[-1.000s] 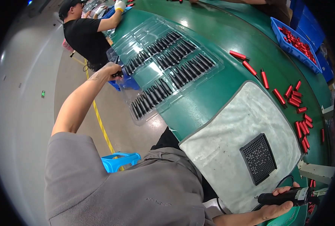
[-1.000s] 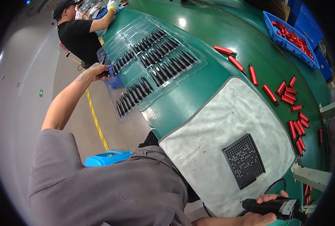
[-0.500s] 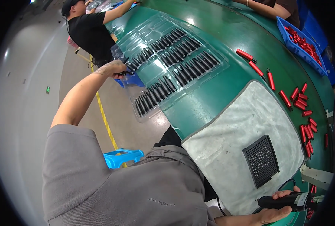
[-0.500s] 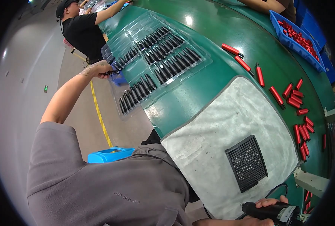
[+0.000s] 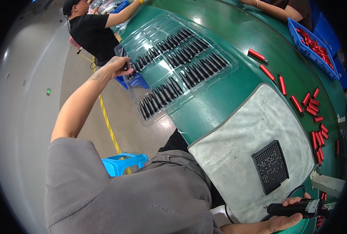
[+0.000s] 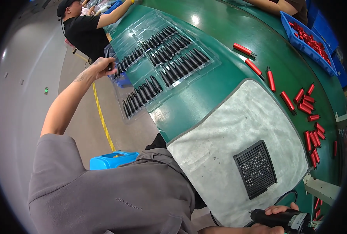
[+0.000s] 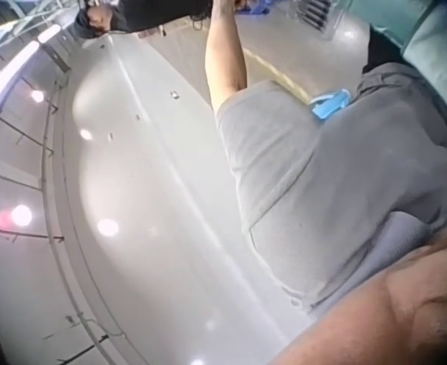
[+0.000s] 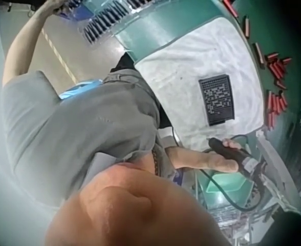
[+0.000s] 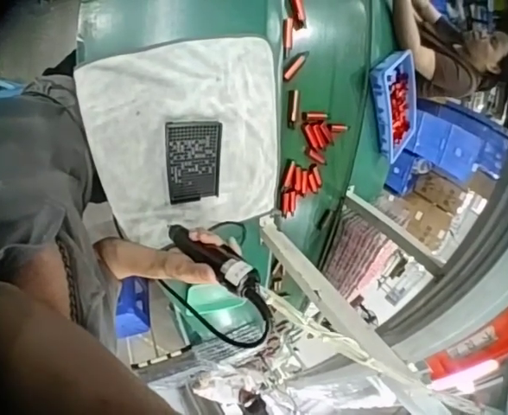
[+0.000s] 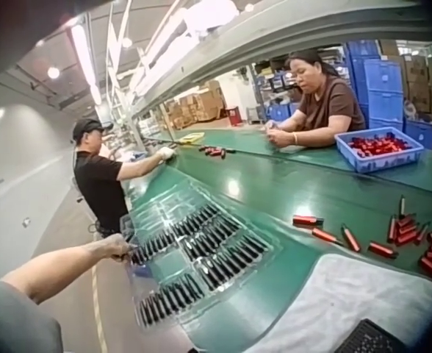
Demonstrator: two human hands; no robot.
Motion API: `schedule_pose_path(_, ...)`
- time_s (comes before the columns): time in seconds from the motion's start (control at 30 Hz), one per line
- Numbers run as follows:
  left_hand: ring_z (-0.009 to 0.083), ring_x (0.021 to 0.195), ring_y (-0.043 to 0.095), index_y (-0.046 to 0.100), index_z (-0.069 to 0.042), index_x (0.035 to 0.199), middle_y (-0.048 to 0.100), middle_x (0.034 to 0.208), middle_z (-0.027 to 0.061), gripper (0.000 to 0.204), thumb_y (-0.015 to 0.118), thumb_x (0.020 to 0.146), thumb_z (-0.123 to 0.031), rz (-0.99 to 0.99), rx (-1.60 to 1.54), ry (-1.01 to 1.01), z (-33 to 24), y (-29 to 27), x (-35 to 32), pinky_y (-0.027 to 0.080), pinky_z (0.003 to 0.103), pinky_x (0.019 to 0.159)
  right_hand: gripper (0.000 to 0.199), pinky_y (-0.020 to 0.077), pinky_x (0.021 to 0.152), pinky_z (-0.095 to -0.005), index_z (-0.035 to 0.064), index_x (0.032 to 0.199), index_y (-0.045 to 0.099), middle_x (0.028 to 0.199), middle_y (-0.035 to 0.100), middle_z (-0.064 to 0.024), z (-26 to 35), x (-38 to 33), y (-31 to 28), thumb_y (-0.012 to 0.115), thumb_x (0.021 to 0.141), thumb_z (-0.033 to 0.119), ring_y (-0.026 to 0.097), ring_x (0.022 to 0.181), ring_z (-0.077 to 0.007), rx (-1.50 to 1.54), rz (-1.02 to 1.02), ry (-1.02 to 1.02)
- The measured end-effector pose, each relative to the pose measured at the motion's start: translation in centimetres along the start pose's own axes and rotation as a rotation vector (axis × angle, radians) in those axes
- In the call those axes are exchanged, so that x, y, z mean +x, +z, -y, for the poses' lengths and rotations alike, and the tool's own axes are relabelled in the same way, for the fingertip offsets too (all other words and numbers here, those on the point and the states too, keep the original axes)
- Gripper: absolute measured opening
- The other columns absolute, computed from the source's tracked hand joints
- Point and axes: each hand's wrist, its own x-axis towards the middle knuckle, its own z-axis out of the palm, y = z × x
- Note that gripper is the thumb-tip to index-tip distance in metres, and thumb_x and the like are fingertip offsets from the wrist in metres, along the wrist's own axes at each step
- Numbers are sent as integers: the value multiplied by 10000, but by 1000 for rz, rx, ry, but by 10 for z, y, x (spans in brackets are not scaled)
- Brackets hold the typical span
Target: Assembling small black brackets using an electric screwdriver and placing them into bags.
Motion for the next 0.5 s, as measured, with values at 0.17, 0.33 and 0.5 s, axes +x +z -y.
schedule_pose_path(0.17, 166, 708, 675, 622, -28, 949, 678, 873, 88, 231, 555, 995, -244, 214, -157, -79, -3, 55, -36, 608, 271, 686, 780, 377, 566, -203, 11, 1335, 468, 805, 554, -16, 3, 2, 2, 507, 923, 673, 491, 611, -81, -10, 27, -15)
schedule_pose_path(0.33, 149, 706, 668, 622, -55, 904, 691, 831, 68, 261, 579, 986, -299, 165, -84, -132, -8, 87, -49, 546, 227, 611, 759, 379, 569, -204, 10, 1331, 470, 810, 557, -18, 2, 2, 2, 510, 930, 653, 495, 615, -86, 1, 30, -28)
schedule_pose_path(0.5, 94, 619, 591, 575, -110, 842, 710, 849, 61, 243, 598, 972, -314, 195, 31, -122, 8, 68, -43, 414, 185, 518, 759, 385, 567, -207, 6, 1314, 476, 797, 562, -21, 6, 1, 6, 533, 911, 647, 495, 600, -92, 3, -1, -16)
